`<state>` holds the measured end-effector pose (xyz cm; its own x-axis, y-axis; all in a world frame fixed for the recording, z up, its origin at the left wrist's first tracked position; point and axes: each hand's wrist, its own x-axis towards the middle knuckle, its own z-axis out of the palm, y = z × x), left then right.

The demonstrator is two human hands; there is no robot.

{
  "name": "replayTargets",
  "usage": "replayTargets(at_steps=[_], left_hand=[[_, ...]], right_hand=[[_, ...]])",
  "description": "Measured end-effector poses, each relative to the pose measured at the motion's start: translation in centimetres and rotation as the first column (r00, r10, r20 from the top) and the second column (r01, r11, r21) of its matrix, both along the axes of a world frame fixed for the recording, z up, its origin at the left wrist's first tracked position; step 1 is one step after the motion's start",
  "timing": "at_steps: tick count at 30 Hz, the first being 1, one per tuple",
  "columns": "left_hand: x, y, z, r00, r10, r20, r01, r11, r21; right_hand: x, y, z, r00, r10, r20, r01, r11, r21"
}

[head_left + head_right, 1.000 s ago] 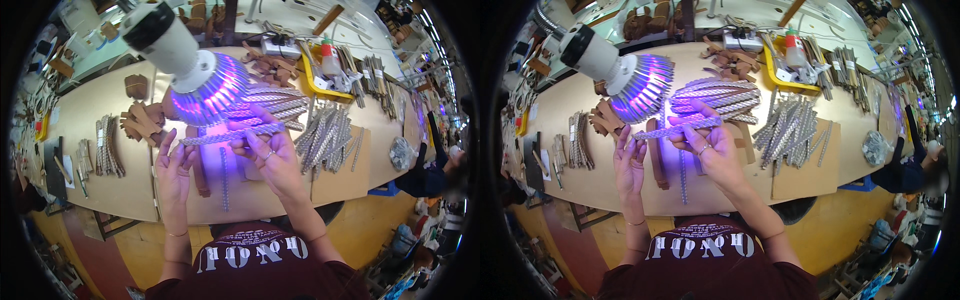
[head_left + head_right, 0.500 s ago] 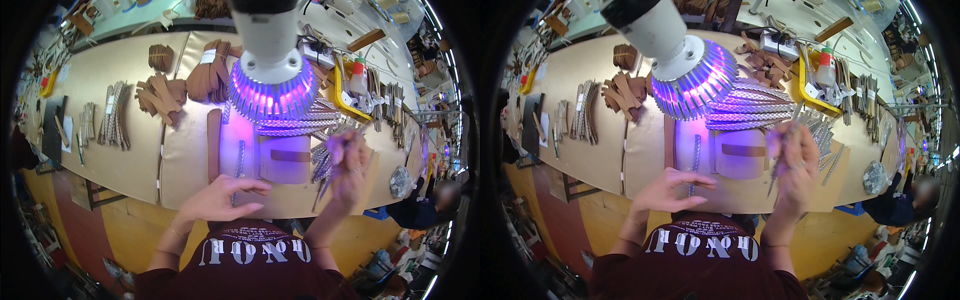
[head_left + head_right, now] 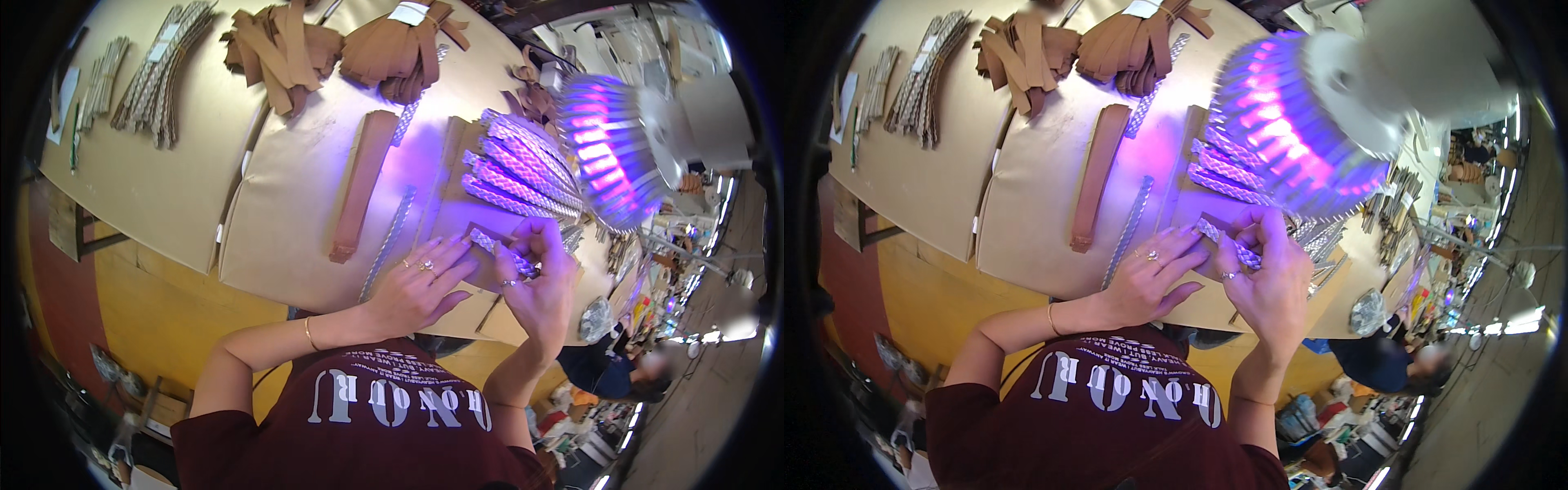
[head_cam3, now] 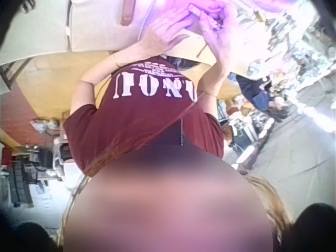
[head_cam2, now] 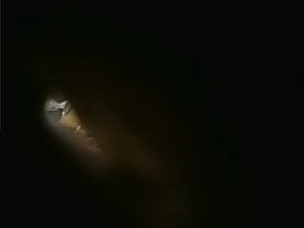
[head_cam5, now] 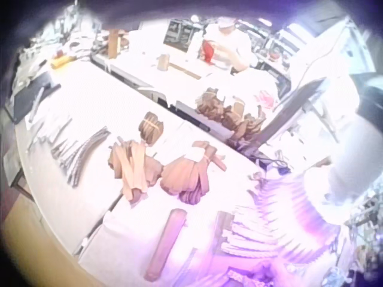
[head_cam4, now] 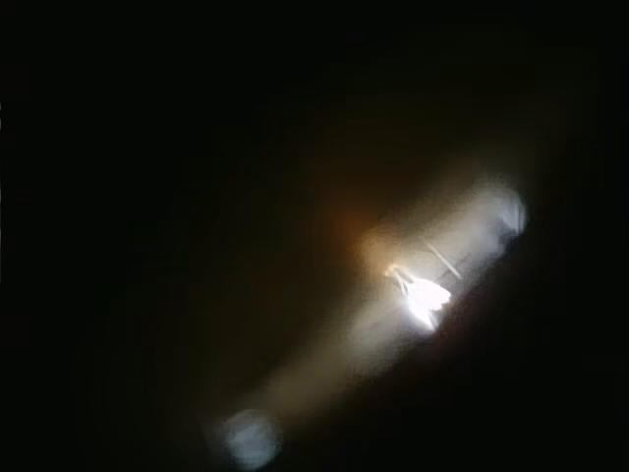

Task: The person repeatedly picks up braided cords and brown leather pieces from a workbench, aligns them, and places them into a stack. The process is repeated multiple times with consistent hand motions.

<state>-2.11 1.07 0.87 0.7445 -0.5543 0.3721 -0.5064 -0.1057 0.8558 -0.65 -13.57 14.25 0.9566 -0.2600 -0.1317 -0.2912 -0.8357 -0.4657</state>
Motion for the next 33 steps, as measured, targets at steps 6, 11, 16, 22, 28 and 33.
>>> replayTargets(at_steps=[6,11,16,22,28,33], left_hand=[[-0.6,-0.5,-1.3,1.0,-0.004,0.002,0.004,0.998,-0.066],[-0.8,-0.8,-1.6,0.999,-0.023,-0.043,0.018,0.992,-0.124],[-0.9,-0.8,-1.9,0.997,-0.039,-0.066,0.028,0.988,-0.152],[-0.8,-0.8,-2.0,0.996,-0.05,-0.079,0.036,0.984,-0.174],[-0.8,-0.7,-1.8,0.997,-0.043,-0.062,0.033,0.987,-0.158],[-0.8,-0.8,-1.8,0.996,-0.043,-0.072,0.031,0.986,-0.163]], right_hand=[[0.6,0.4,-2.0,0.995,-0.104,-0.009,0.104,0.982,0.154],[1.1,0.4,-1.7,0.987,-0.092,-0.132,0.111,0.983,0.149],[1.5,0.5,-1.6,0.983,-0.106,-0.147,0.127,0.981,0.146],[1.5,0.6,-1.8,0.979,-0.149,-0.136,0.172,0.968,0.185],[1.5,0.4,-1.8,0.981,-0.135,-0.137,0.156,0.974,0.162],[1.5,0.7,-1.8,0.985,-0.126,-0.118,0.142,0.98,0.141]])
